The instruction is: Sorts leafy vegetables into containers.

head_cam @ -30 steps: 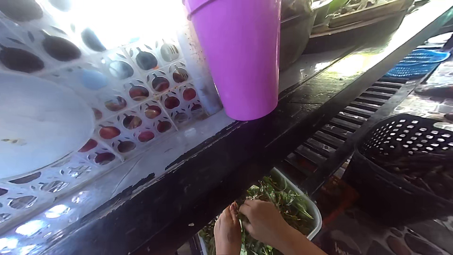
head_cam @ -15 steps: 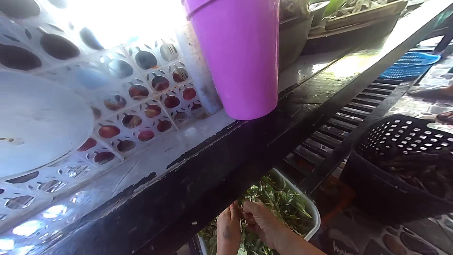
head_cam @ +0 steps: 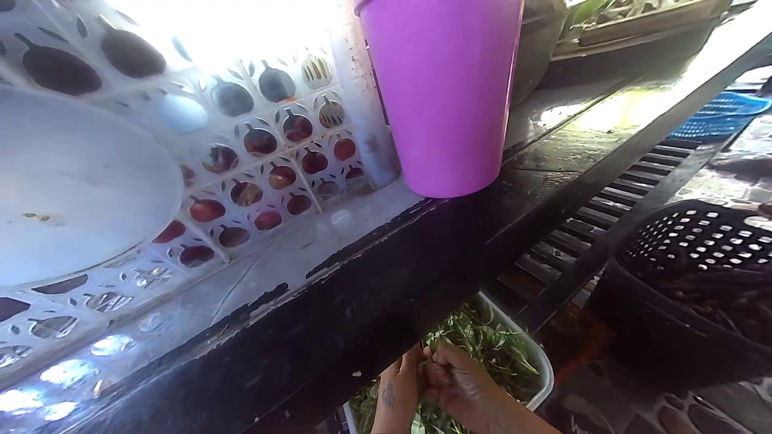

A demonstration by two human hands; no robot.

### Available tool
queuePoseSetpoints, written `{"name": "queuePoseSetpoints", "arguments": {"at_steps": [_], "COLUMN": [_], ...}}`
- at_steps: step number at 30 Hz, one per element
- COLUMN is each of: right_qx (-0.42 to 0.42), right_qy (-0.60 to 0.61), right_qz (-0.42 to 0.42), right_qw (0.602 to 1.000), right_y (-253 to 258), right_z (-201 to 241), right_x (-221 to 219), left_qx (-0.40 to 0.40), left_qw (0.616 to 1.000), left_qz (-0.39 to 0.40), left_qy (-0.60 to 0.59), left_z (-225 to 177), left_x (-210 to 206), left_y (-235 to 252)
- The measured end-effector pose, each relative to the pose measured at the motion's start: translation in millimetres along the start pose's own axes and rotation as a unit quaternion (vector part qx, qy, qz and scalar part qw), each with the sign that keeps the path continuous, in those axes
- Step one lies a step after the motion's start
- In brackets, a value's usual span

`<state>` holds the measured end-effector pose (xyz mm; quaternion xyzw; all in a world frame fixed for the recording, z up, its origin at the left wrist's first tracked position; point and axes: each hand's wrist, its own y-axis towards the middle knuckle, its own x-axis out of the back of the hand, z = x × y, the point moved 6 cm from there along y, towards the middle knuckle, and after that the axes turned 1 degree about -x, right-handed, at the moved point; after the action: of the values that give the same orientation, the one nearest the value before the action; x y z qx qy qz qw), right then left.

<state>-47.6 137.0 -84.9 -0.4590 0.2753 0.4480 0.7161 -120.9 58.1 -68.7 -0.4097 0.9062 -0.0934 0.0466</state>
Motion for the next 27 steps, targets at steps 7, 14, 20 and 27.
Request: {"name": "queuePoseSetpoints", "arguments": {"at_steps": [7, 14, 20, 27], "right_qx": [0.182, 0.106, 0.219, 0.265], "right_qy": [-0.447, -0.356, -0.313, -0.423], "right_qz": [-0.031, -0.042, -0.129, -0.218], "right_qw": [0.875, 0.928, 0.915, 0.838], "right_y": [-6, 3, 4, 3], "right_z": [57, 66, 85, 121], "right_x": [-10, 4, 7, 18], "left_qx": [-0.124, -0.064, -0.032, -0.015], "left_qw": [0.986, 0.989, 0.992, 0.992], "left_qz": [-0.037, 0.048, 0.039, 0.033], "left_qy": [0.108, 0.121, 0.113, 0.121], "left_z": [-6, 0, 6, 6], "left_x": [-1, 11, 6, 8], "left_y": [0, 3, 1, -6]}}
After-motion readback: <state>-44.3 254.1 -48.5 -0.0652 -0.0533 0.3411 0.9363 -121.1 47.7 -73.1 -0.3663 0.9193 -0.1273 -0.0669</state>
